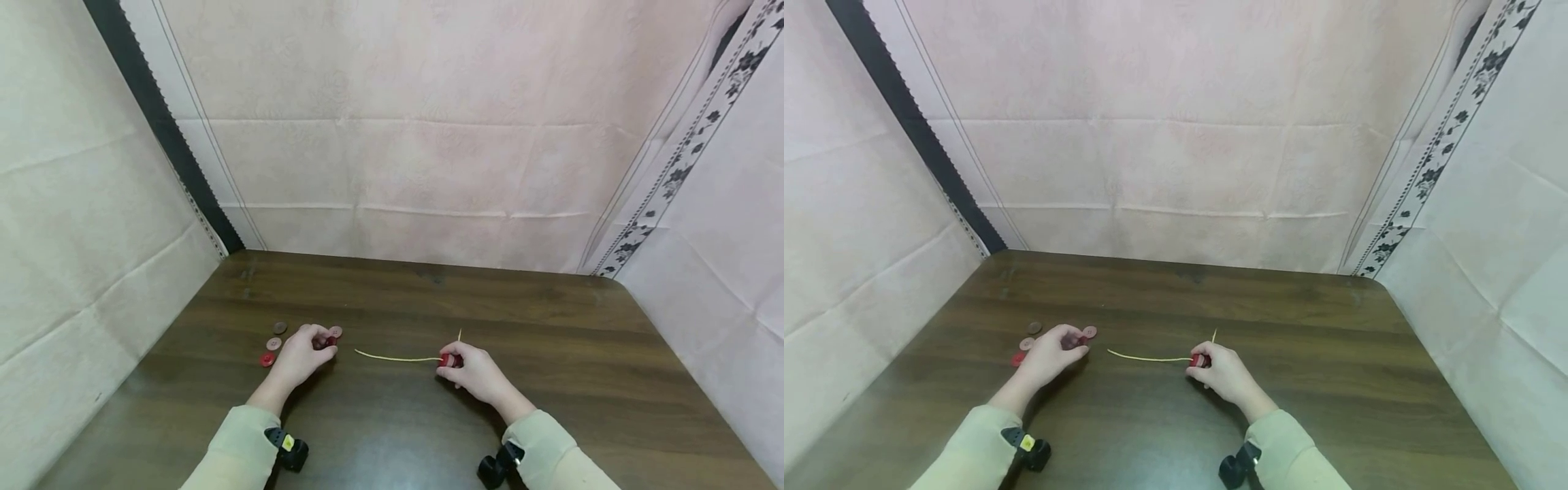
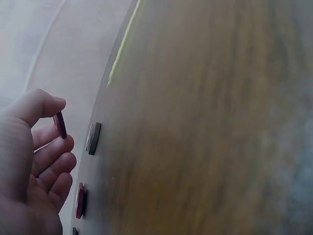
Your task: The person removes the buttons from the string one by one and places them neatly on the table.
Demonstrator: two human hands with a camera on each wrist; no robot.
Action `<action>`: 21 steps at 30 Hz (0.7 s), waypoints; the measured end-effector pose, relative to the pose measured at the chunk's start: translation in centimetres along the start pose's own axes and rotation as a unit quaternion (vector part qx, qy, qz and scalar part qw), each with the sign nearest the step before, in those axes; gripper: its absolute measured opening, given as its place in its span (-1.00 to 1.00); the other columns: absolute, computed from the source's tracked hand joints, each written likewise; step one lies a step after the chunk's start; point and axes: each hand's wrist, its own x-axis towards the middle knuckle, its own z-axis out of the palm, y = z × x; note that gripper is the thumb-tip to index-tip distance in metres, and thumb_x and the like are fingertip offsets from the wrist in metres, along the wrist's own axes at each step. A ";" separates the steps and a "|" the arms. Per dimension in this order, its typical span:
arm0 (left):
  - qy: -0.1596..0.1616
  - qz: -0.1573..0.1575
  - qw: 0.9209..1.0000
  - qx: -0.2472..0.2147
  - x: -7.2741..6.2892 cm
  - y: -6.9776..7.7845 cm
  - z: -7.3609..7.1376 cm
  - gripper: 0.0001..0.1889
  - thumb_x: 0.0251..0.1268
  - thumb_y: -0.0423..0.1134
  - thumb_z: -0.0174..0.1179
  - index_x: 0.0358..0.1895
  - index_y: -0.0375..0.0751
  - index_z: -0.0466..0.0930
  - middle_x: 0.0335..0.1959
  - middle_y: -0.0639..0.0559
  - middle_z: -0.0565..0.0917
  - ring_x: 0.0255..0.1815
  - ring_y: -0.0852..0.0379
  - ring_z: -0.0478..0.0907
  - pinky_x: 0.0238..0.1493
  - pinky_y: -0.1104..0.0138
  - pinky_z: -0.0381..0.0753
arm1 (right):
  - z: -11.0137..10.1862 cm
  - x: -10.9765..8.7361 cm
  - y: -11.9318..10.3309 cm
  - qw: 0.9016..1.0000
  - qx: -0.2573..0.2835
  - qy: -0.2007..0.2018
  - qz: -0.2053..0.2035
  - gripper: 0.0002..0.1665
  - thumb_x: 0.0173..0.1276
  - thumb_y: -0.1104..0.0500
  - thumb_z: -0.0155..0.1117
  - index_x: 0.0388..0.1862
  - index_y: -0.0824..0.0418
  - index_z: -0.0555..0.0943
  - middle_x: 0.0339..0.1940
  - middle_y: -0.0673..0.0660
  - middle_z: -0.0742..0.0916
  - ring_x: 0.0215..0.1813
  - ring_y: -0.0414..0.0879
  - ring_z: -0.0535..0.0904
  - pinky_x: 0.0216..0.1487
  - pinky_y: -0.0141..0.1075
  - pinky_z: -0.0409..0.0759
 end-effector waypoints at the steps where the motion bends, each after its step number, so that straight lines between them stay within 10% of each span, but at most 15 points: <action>1: 0.000 0.002 1.000 0.003 0.0 -0.1 0.0 -0.77 0.09 -0.24 0.33 -0.19 -0.21 0.58 -0.25 -0.02 0.51 -0.22 0.03 0.47 -0.08 0.13 0.49 | 0.0 0.0 0.0 1.000 0.001 -0.001 0.001 -0.59 0.16 0.12 0.41 -0.04 0.22 0.55 -0.45 0.00 0.56 -0.54 -0.13 0.51 -0.48 -0.31 0.55; 21: 0.011 0.057 0.991 0.118 -1.0 -2.1 -1.7 -0.85 -0.01 -0.23 0.34 -0.35 -0.11 0.60 -0.37 0.07 0.52 -0.22 -0.01 0.39 -0.03 -0.03 0.25 | -0.2 -0.3 0.3 1.000 -0.001 0.002 0.002 -0.59 0.15 0.11 0.41 -0.05 0.22 0.56 -0.47 0.00 0.56 -0.57 -0.13 0.50 -0.50 -0.30 0.54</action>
